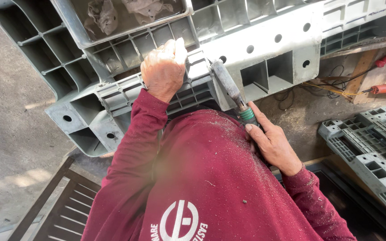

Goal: The person repairs a gray plastic pallet by hand. They first fit a broken plastic piece into a slot on the pallet, then use a metal file to smooth the edges of the slot. Finally, they use a chisel to further clean and shape the area around the slot.

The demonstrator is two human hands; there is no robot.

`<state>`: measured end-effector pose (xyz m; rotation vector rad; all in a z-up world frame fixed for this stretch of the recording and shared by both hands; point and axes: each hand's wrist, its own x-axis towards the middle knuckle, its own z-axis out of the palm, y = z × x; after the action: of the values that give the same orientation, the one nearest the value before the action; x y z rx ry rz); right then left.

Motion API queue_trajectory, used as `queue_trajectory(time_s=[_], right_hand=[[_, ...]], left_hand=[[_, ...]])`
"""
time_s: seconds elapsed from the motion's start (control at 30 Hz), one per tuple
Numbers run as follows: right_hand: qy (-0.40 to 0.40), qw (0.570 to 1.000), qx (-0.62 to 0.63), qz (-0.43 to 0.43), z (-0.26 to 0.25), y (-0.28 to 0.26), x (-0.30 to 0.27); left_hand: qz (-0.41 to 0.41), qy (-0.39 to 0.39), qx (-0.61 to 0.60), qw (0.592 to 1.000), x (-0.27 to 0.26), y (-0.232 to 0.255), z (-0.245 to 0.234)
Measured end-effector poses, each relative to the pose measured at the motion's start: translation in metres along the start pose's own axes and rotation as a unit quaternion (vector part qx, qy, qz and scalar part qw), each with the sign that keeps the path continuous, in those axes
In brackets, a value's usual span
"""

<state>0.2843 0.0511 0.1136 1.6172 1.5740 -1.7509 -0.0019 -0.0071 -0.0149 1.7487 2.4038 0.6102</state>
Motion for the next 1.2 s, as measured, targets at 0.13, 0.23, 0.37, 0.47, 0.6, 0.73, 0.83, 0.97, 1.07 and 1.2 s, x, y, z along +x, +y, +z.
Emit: queue_trajectory(time_s=[0.13,0.23,0.37,0.47,0.6,0.73,0.83,0.97,1.07,1.2], right_hand=[[0.008,0.999,-0.046,-0.013,-0.006,-0.011,0.005],[0.006,0.997,-0.067,-0.028,-0.019,-0.019,0.008],[0.008,0.986,-0.146,-0.080,-0.049,-0.031,0.013],[-0.008,0.978,-0.192,-0.080,-0.066,-0.039,0.016],[-0.035,0.957,-0.263,-0.120,-0.084,-0.050,0.018],[-0.051,0.947,-0.298,-0.111,-0.095,-0.058,0.017],[-0.054,0.938,-0.326,-0.104,-0.100,-0.060,0.015],[-0.064,0.925,-0.361,-0.099,-0.107,-0.061,0.012],[-0.089,0.901,-0.370,-0.210,-0.115,-0.061,0.014],[-0.070,0.879,-0.391,-0.265,-0.117,-0.064,0.021]], left_hand=[[0.011,0.031,0.019,0.999,0.001,0.002,-0.001],[0.005,0.065,0.050,0.997,-0.001,0.003,-0.001],[-0.010,0.113,0.113,0.987,-0.002,0.005,0.006],[-0.019,0.141,0.116,0.983,-0.004,0.004,0.015],[-0.044,0.177,0.121,0.976,-0.006,0.003,0.026],[-0.047,0.168,0.130,0.976,-0.007,0.000,0.033],[-0.048,0.175,0.148,0.972,-0.008,0.000,0.037],[-0.070,0.179,0.133,0.972,-0.008,0.001,0.038],[-0.067,0.176,0.118,0.975,-0.008,0.002,0.038],[-0.025,0.171,0.137,0.975,-0.008,0.002,0.035]])
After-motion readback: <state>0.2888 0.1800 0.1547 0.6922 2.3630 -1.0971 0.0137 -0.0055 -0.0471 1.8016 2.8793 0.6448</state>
